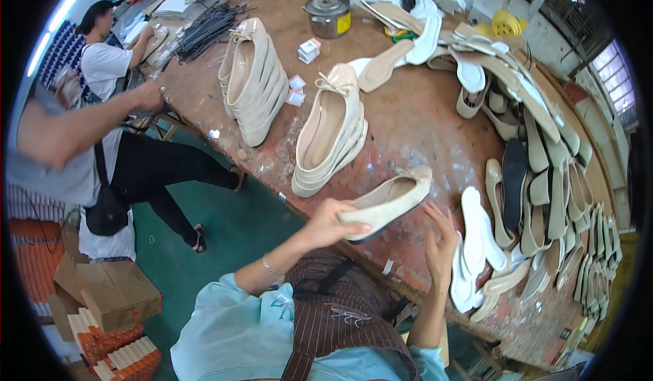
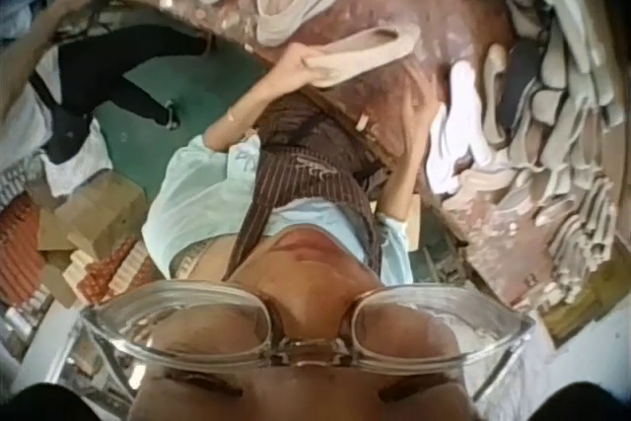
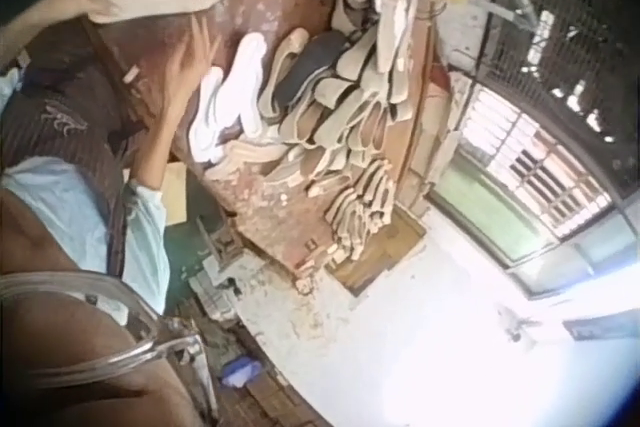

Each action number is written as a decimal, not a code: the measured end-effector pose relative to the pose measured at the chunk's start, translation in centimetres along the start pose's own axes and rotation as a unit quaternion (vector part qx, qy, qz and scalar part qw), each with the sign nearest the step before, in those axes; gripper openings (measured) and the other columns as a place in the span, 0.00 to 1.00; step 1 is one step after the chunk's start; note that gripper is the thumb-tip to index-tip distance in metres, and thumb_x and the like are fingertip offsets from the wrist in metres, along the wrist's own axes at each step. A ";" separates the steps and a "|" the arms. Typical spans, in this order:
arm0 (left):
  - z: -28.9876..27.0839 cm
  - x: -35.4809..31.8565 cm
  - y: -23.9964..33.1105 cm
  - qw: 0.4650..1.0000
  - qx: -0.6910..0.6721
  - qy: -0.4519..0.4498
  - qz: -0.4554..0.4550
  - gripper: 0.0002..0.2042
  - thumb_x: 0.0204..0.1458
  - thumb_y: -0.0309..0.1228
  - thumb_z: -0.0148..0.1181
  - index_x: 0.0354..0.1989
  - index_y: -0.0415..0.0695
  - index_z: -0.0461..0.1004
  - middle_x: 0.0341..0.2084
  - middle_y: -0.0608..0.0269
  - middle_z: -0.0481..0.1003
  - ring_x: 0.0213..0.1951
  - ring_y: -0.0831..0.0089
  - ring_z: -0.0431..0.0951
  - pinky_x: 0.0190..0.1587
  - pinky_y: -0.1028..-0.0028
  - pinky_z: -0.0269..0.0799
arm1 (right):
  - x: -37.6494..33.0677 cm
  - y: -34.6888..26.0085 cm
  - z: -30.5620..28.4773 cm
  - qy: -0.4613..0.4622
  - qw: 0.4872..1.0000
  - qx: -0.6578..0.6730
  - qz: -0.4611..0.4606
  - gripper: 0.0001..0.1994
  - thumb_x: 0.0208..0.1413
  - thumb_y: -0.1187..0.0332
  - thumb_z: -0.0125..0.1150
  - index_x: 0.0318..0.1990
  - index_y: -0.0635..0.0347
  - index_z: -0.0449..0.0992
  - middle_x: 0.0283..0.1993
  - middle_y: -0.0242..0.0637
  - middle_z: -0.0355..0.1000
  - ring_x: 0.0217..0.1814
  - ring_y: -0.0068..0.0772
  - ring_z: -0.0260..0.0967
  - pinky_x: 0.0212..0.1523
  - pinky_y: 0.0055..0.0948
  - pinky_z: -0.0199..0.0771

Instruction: The recorder is inserting white insoles into beige ballet flats and applying small labels inside them at a factory workbench.

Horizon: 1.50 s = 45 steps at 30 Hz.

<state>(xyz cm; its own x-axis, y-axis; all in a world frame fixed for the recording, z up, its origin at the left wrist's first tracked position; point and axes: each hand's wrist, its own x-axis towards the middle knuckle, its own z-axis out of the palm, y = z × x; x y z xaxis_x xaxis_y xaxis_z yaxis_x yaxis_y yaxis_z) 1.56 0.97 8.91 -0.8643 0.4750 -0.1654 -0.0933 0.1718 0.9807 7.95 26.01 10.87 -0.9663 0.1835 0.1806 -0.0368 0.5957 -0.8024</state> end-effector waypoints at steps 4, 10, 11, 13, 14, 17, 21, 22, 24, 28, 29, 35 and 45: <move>-5.1 0.5 6.2 0.971 0.156 0.117 0.140 0.07 0.43 0.27 0.70 0.30 0.37 0.81 0.33 0.50 0.77 0.37 0.58 0.79 0.41 0.68 0.72 | -4.3 3.6 -2.3 0.113 0.990 0.010 0.086 0.16 0.55 0.81 0.49 0.49 0.65 0.79 0.45 0.46 0.79 0.55 0.39 0.74 0.64 0.40 0.61; -6.7 4.2 2.8 0.895 0.331 0.269 0.134 0.07 0.43 0.26 0.67 0.29 0.36 0.81 0.51 0.40 0.72 0.53 0.47 0.73 0.57 0.59 0.66 | -6.4 3.6 -0.1 0.089 0.988 0.012 0.129 0.15 0.55 0.82 0.49 0.47 0.67 0.79 0.42 0.47 0.79 0.48 0.34 0.76 0.52 0.31 0.71; -6.2 4.1 1.9 0.894 0.329 0.272 0.134 0.07 0.43 0.26 0.67 0.29 0.36 0.81 0.51 0.40 0.72 0.53 0.47 0.73 0.57 0.59 0.66 | -6.5 3.6 0.3 0.069 0.991 0.010 0.118 0.15 0.55 0.82 0.49 0.47 0.67 0.79 0.41 0.46 0.79 0.46 0.34 0.77 0.50 0.31 0.72; -5.5 3.3 1.3 0.860 0.361 0.283 0.223 0.06 0.44 0.27 0.66 0.27 0.36 0.81 0.52 0.39 0.71 0.59 0.43 0.66 0.61 0.57 0.61 | -6.7 3.5 1.0 0.054 0.988 0.005 0.143 0.15 0.55 0.83 0.50 0.47 0.67 0.79 0.40 0.47 0.79 0.43 0.34 0.77 0.46 0.30 0.74; -5.2 2.9 1.1 0.855 0.378 0.283 0.216 0.06 0.45 0.27 0.66 0.27 0.36 0.80 0.56 0.37 0.68 0.64 0.40 0.59 0.64 0.54 0.58 | -6.6 3.6 1.3 0.049 0.989 -0.001 0.137 0.15 0.55 0.83 0.50 0.46 0.66 0.79 0.39 0.48 0.79 0.43 0.34 0.77 0.46 0.30 0.74; -4.8 2.8 -1.2 0.871 0.329 0.298 0.209 0.16 0.46 0.28 0.68 0.43 0.38 0.77 0.61 0.37 0.62 0.66 0.40 0.56 0.65 0.52 0.57 | -7.0 3.9 1.9 0.035 0.986 0.014 0.164 0.14 0.56 0.83 0.50 0.46 0.66 0.79 0.39 0.49 0.78 0.43 0.39 0.78 0.47 0.32 0.74; -4.3 3.7 -4.4 0.875 0.274 0.325 0.231 0.38 0.44 0.31 0.72 0.65 0.43 0.59 0.66 0.37 0.54 0.67 0.38 0.54 0.65 0.49 0.56 | -6.6 3.8 2.0 0.030 0.993 -0.021 0.116 0.14 0.55 0.82 0.51 0.46 0.66 0.79 0.40 0.50 0.78 0.43 0.45 0.78 0.47 0.34 0.74; -4.5 3.9 -4.5 0.852 0.310 0.332 0.260 0.46 0.43 0.32 0.73 0.68 0.45 0.47 0.67 0.38 0.52 0.67 0.39 0.55 0.65 0.50 0.57 | -6.4 3.5 2.0 0.023 0.991 -0.025 0.126 0.14 0.54 0.82 0.51 0.46 0.66 0.79 0.40 0.50 0.78 0.44 0.46 0.77 0.47 0.35 0.74; -4.8 4.0 -5.4 0.828 0.344 0.337 0.286 0.55 0.41 0.33 0.75 0.72 0.46 0.36 0.68 0.39 0.50 0.66 0.39 0.56 0.65 0.50 0.58 | -6.3 4.0 2.0 0.022 0.992 -0.056 0.110 0.13 0.56 0.81 0.51 0.45 0.67 0.79 0.39 0.49 0.78 0.41 0.40 0.77 0.43 0.33 0.75; -4.9 3.9 -5.9 0.897 0.224 0.332 0.188 0.61 0.35 0.33 0.78 0.72 0.42 0.33 0.68 0.40 0.51 0.65 0.42 0.61 0.63 0.54 0.62 | -6.4 4.7 2.6 0.039 0.993 -0.082 0.075 0.12 0.57 0.80 0.51 0.44 0.67 0.80 0.37 0.48 0.78 0.36 0.36 0.76 0.37 0.33 0.74; -5.0 3.9 -5.4 0.901 0.206 0.340 0.176 0.61 0.34 0.33 0.79 0.72 0.40 0.35 0.67 0.41 0.55 0.63 0.45 0.64 0.62 0.56 0.65 | -6.5 4.6 2.7 0.038 0.993 -0.083 0.078 0.12 0.57 0.80 0.51 0.44 0.67 0.80 0.37 0.48 0.78 0.36 0.36 0.76 0.37 0.33 0.74; -6.4 4.0 -5.2 0.916 0.153 0.345 0.137 0.46 0.34 0.29 0.78 0.64 0.35 0.57 0.55 0.44 0.71 0.54 0.56 0.76 0.54 0.62 0.73 | -5.2 3.2 2.9 -0.036 0.986 -0.113 0.120 0.15 0.50 0.83 0.52 0.44 0.64 0.79 0.39 0.51 0.77 0.41 0.52 0.75 0.45 0.38 0.74; -8.0 -2.9 -7.7 0.823 0.145 0.512 0.198 0.43 0.35 0.23 0.77 0.60 0.32 0.55 0.54 0.47 0.66 0.55 0.60 0.71 0.58 0.62 0.69 | 9.0 1.8 6.1 -0.074 0.982 -0.129 -0.120 0.17 0.46 0.82 0.55 0.45 0.62 0.79 0.47 0.48 0.76 0.55 0.50 0.72 0.54 0.41 0.73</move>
<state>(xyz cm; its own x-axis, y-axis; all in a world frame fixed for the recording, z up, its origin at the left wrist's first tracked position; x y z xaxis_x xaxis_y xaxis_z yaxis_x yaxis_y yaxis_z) 0.81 -8.60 2.67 -0.7762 -0.4074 0.4812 0.2898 0.4472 0.8462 -2.32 24.00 7.56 -0.9646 -0.0910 0.2474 -0.2213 0.7897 -0.5722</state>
